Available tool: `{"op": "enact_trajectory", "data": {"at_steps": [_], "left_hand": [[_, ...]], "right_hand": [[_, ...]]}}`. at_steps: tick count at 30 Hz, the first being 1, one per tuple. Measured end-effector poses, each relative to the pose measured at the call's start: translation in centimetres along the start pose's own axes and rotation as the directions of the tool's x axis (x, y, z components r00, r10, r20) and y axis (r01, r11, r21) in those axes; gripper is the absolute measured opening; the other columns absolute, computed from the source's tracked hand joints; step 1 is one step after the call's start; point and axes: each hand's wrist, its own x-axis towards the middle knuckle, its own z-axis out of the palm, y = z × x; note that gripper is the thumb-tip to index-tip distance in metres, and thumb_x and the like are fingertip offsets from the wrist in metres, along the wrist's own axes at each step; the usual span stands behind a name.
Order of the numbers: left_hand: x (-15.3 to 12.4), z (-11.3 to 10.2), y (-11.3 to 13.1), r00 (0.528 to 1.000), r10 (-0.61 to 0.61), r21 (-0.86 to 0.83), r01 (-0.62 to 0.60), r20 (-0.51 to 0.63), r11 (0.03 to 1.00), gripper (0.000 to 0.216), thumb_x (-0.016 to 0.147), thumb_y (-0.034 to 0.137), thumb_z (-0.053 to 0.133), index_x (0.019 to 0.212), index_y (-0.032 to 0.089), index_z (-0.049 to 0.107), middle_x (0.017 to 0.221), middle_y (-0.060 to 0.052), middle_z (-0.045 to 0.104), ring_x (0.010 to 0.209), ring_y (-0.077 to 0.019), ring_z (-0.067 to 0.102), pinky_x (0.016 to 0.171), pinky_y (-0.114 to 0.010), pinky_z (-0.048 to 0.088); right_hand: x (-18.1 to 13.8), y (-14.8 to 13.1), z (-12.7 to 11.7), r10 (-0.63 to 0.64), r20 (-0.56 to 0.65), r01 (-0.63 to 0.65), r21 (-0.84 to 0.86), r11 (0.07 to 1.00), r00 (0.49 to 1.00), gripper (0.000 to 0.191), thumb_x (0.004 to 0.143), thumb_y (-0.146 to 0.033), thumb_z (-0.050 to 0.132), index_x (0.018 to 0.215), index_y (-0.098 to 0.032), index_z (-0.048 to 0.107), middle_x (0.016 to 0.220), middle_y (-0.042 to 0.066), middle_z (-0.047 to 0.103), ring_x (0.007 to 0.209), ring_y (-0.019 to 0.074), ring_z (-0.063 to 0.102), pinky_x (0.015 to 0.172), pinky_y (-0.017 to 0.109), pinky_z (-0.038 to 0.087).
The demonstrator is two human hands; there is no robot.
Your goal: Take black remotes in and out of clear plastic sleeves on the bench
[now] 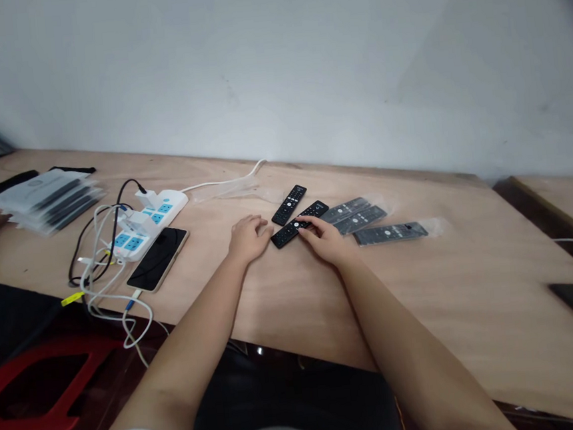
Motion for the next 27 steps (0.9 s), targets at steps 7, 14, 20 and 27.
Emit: {"op": "enact_trajectory", "data": {"at_steps": [7, 14, 20, 27], "left_hand": [[-0.07, -0.19, 0.14, 1.000, -0.015, -0.019, 0.016, 0.013, 1.000, 0.025, 0.091, 0.039, 0.062, 0.104, 0.024, 0.076, 0.124, -0.006, 0.073, 0.121, -0.0240, 0.064, 0.112, -0.039, 0.045], [0.08, -0.04, -0.03, 1.000, -0.027, -0.042, 0.027, 0.005, 0.999, 0.023, 0.091, 0.040, 0.064, 0.101, 0.024, 0.077, 0.119, -0.006, 0.074, 0.115, -0.0240, 0.066, 0.108, -0.039, 0.048], [0.19, 0.10, -0.21, 1.000, -0.030, -0.045, 0.030, 0.004, 0.999, 0.024, 0.091, 0.041, 0.063, 0.100, 0.024, 0.077, 0.116, -0.006, 0.075, 0.114, -0.0243, 0.066, 0.105, -0.039, 0.049], [0.14, -0.04, -0.15, 0.999, -0.041, -0.055, 0.041, 0.008, 0.998, 0.023, 0.091, 0.041, 0.063, 0.101, 0.024, 0.077, 0.118, -0.006, 0.074, 0.113, -0.0242, 0.066, 0.107, -0.040, 0.048]], "right_hand": [[-0.05, 0.14, 0.02, -0.016, 0.006, 0.016, -0.009, 1.000, 1.000, 0.039, 0.090, -0.042, 0.061, 0.123, -0.025, 0.071, 0.090, 0.004, 0.071, 0.074, 0.0197, 0.060, 0.080, 0.038, 0.053], [-0.06, 0.37, 0.10, -0.007, 0.005, 0.007, -0.004, 1.000, 1.000, 0.038, 0.090, -0.042, 0.061, 0.123, -0.027, 0.070, 0.096, 0.005, 0.072, 0.079, 0.0209, 0.062, 0.080, 0.038, 0.054], [-0.03, 0.49, 0.17, 0.004, 0.015, -0.004, 0.009, 1.000, 1.000, 0.039, 0.090, -0.043, 0.061, 0.124, -0.026, 0.069, 0.095, 0.005, 0.072, 0.079, 0.0213, 0.062, 0.080, 0.039, 0.053], [-0.10, 0.08, 0.02, 0.013, 0.020, -0.013, -0.020, 1.000, 1.000, 0.040, 0.090, -0.044, 0.061, 0.124, -0.025, 0.070, 0.090, 0.004, 0.070, 0.074, 0.0201, 0.059, 0.078, 0.038, 0.053]]}}
